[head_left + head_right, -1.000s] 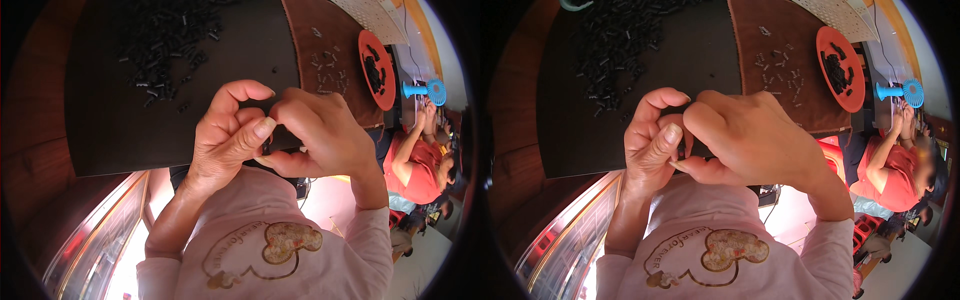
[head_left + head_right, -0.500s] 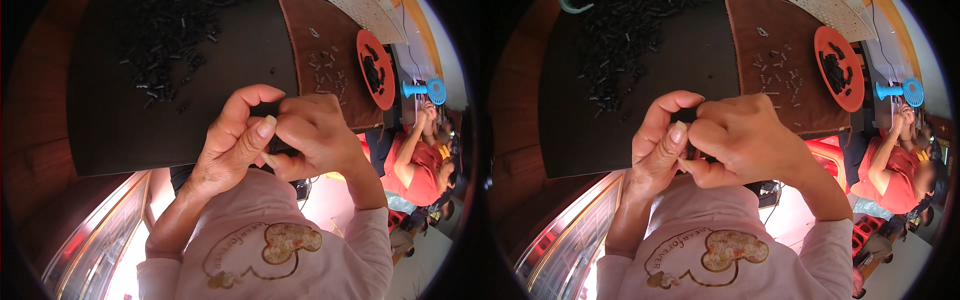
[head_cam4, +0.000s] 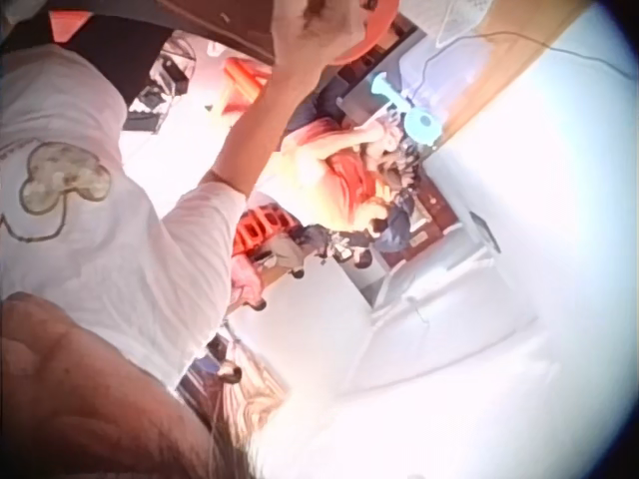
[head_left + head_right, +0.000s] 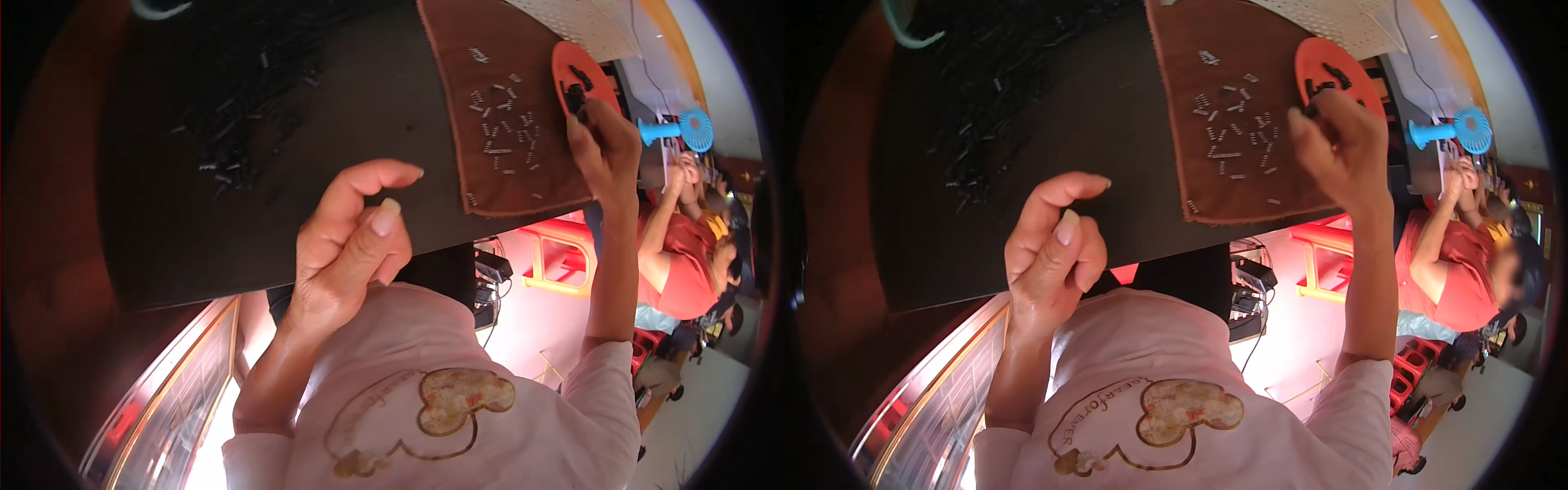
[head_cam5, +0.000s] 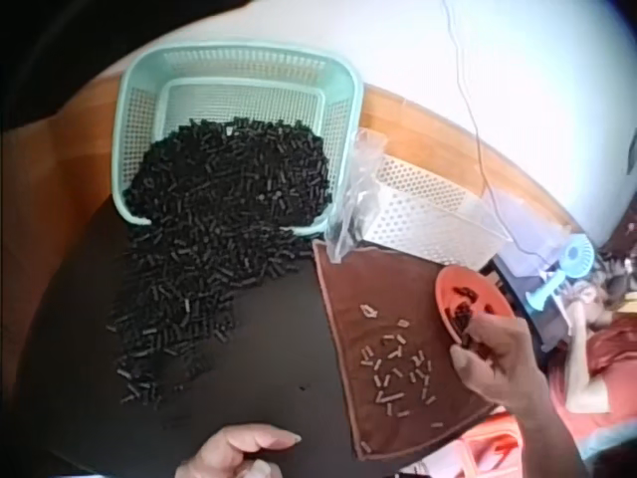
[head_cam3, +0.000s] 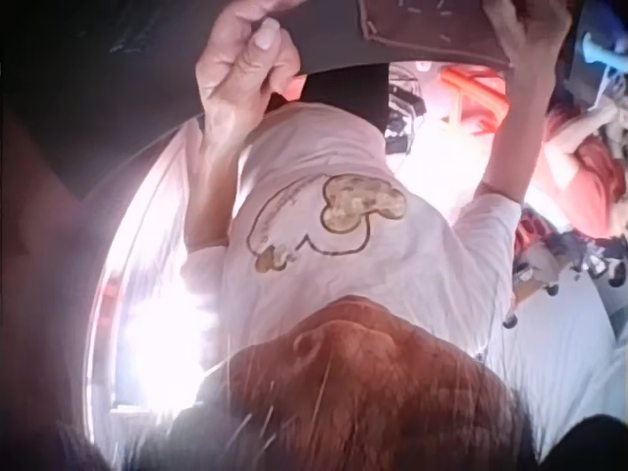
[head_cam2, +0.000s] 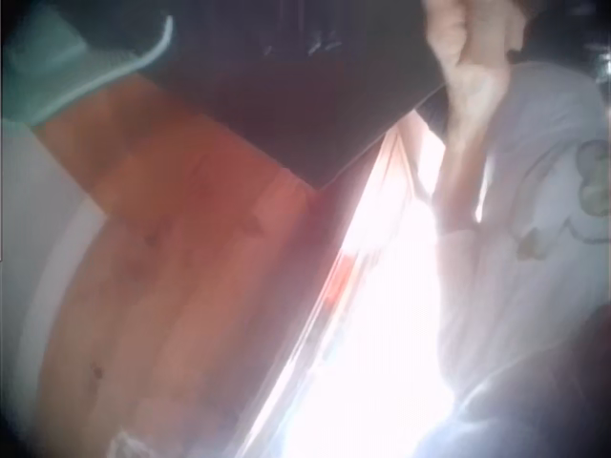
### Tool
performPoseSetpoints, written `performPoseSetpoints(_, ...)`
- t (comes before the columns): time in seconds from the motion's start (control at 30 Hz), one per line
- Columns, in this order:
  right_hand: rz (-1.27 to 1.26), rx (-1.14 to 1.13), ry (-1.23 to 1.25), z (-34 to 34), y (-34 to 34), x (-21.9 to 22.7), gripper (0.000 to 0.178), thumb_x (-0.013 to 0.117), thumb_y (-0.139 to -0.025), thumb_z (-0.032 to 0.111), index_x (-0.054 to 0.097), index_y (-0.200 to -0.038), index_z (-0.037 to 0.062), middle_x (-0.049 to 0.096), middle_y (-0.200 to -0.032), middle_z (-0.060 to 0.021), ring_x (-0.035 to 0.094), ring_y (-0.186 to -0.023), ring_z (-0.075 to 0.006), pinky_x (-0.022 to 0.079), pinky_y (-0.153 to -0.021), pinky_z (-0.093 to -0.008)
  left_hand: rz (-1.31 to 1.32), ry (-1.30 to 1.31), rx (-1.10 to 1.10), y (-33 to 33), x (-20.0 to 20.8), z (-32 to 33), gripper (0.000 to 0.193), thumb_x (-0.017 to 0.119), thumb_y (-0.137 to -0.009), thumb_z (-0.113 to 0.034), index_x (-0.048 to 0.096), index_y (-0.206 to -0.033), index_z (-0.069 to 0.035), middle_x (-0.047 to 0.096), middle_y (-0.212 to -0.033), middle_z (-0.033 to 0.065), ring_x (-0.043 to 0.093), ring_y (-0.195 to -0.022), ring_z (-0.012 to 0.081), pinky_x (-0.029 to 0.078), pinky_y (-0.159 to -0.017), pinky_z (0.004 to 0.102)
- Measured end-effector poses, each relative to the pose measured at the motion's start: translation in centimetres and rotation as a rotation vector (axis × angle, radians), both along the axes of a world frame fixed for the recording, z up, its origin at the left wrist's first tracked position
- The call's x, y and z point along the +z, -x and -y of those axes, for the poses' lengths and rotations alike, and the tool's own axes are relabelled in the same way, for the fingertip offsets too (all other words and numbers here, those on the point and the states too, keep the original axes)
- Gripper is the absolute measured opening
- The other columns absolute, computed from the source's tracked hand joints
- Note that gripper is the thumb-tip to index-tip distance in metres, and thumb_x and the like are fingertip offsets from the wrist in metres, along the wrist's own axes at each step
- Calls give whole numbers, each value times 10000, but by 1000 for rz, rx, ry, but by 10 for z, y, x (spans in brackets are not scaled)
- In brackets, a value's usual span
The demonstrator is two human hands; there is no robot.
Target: The person assembles small black plastic components by inserting small silver pins into them one at a time.
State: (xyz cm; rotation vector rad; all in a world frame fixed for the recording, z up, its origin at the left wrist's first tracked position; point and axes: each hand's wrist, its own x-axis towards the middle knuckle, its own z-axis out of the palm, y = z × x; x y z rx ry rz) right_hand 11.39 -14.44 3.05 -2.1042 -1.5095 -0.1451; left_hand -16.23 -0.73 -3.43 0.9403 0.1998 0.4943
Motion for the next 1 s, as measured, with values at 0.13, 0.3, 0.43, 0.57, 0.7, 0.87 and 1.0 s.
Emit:
performPoseSetpoints(0.13,-94,-308,80,40,-77,-17,376,715,-880,275,547,-678,5,401,-532,15,344,-545,-49,286,-469,-270,-18,-59,-23,-1,2,3,294,488,-1035,-192,518,-1212,42,459,-659,-41,393,-568,26,333,-532,193)
performPoseSetpoints(0.3,76,-315,7,37,-78,-11,360,654,-926,275,594,-732,-22,418,-523,-61,381,-519,-84,346,-479,-308,-48,-121,7,-1,3,3,290,486,-1031,-201,556,-1144,57,507,-612,-15,426,-532,35,367,-525,199)
performPoseSetpoints(0.43,160,-243,48,-18,-46,-6,340,622,-926,290,616,-789,-22,479,-550,-128,417,-500,-146,384,-505,-333,-48,-151,5,1,-1,2,278,501,-1028,-212,570,-1132,37,512,-629,-19,441,-552,42,380,-534,203)
performPoseSetpoints(0.57,262,-349,72,-24,-64,-4,371,603,-907,306,601,-763,-35,498,-554,-146,474,-502,-171,384,-514,-362,-51,-110,-27,0,1,1,234,498,-1028,-174,580,-1128,20,476,-634,-33,411,-554,36,349,-524,204)
performPoseSetpoints(0.7,16,-384,267,32,-121,4,367,612,-912,291,598,-748,-37,517,-573,-139,478,-532,-162,377,-520,-372,-51,-137,-20,2,5,4,214,481,-1029,-143,584,-1123,19,459,-640,-40,401,-556,34,342,-526,202)
performPoseSetpoints(0.87,11,-341,256,25,-100,6,327,621,-931,256,599,-776,-30,506,-579,-56,467,-563,-116,384,-523,-332,-13,-139,-39,3,-2,-2,217,513,-1022,-171,593,-1092,17,490,-678,-39,416,-574,26,349,-525,190)
performPoseSetpoints(1.0,-133,-105,88,-21,-24,15,159,599,-945,147,614,-896,-4,532,-676,-40,505,-625,-97,424,-569,-283,-48,-130,-37,2,2,-2,259,511,-1023,-207,602,-1084,27,520,-630,-16,457,-549,38,371,-528,201)
